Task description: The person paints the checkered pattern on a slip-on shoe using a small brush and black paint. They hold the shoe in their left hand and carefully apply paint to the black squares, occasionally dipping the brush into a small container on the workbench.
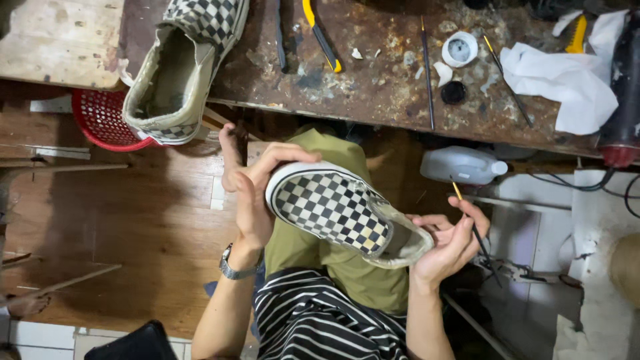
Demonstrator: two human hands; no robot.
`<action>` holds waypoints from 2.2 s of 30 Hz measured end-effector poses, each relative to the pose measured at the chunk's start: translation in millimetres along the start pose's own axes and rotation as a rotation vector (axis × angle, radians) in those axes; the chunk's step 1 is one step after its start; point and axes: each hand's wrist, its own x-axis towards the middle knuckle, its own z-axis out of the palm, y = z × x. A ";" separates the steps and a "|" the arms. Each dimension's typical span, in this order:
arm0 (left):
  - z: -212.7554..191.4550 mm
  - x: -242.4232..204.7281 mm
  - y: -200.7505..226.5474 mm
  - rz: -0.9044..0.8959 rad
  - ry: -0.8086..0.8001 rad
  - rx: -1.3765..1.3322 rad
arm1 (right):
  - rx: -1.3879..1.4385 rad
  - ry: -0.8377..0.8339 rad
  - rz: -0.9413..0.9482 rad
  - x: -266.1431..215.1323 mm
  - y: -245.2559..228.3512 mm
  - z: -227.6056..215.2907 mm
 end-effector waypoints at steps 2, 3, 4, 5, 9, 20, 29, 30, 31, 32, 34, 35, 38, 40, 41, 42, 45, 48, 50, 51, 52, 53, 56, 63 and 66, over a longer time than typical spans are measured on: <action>0.2 -4.1 -2.8 -0.051 -0.007 -0.124 | -0.024 -0.001 -0.035 -1.7 2.7 -5.3; -0.1 -5.0 -3.7 -0.099 -0.011 -0.245 | -0.046 -0.005 -0.070 -1.4 4.0 -6.4; 0.2 -5.5 -2.7 -0.094 -0.009 -0.246 | -0.043 -0.009 -0.074 0.0 1.9 -3.4; 0.2 -6.2 -2.2 -0.067 0.015 -0.264 | -0.016 -0.041 -0.110 1.0 0.2 -0.5; 7.0 -15.3 14.1 0.029 0.145 -0.141 | 0.094 -0.094 -0.179 1.9 -0.4 0.0; 25.0 -96.4 15.5 0.452 0.142 0.192 | 0.214 0.001 -0.035 35.9 6.5 24.4; 18.8 -110.5 -17.9 0.692 0.202 0.019 | 0.240 -0.126 -0.021 57.4 12.9 16.7; 14.8 -110.4 -25.6 0.757 0.193 -0.054 | 0.258 -0.153 0.010 60.2 8.9 21.6; 8.9 -112.9 -15.5 0.766 0.188 -0.072 | 0.256 -0.148 -0.010 62.4 3.3 25.7; 1.5 -117.2 -5.3 0.683 0.064 -0.003 | 0.302 -0.190 0.041 63.2 -0.5 31.8; 1.7 -121.2 7.0 0.588 -0.049 0.073 | 0.344 -0.236 0.104 63.8 -3.3 41.7; 9.4 -120.7 9.3 0.644 0.130 0.134 | 0.385 -0.274 0.152 63.4 -2.3 45.6; 20.9 -125.9 0.3 0.777 0.434 0.181 | 0.469 -0.339 0.232 56.2 8.4 58.3; 17.3 -131.0 3.7 0.860 0.539 0.162 | 0.513 -0.349 0.261 47.5 7.2 74.6; 13.1 -135.5 12.2 0.764 0.391 0.282 | 0.501 -0.325 0.220 41.5 2.5 85.2; 9.0 -139.0 20.4 0.658 0.238 0.387 | 0.489 -0.294 0.172 36.1 -3.1 94.2; 42.7 -116.1 3.9 0.753 0.456 -0.151 | 0.529 -0.360 0.179 44.5 -0.9 105.0; 32.0 -120.5 -10.1 0.700 0.292 -0.108 | 0.468 -0.401 0.209 51.2 -4.3 109.8; 27.4 -114.7 -11.3 0.685 0.294 -0.085 | 0.489 -0.416 0.218 54.0 2.2 108.2; 25.5 -111.7 -11.9 0.673 0.295 -0.067 | 0.509 -0.431 0.222 55.7 5.1 107.1; 23.6 -111.1 -9.7 0.676 0.298 -0.065 | 0.511 -0.434 0.222 56.7 4.9 106.9; 21.7 -110.6 -7.4 0.651 0.265 -0.071 | 0.513 -0.459 0.208 57.5 4.6 106.7; 22.9 -114.6 -5.0 0.706 0.234 -0.039 | 0.548 -0.521 0.177 56.1 -4.9 113.5; 24.1 -113.5 18.0 0.693 0.184 0.314 | 0.496 -0.733 0.056 65.8 -11.4 144.2; 22.2 -100.6 5.6 0.703 0.086 0.189 | 0.554 -0.728 0.101 69.0 -8.2 145.5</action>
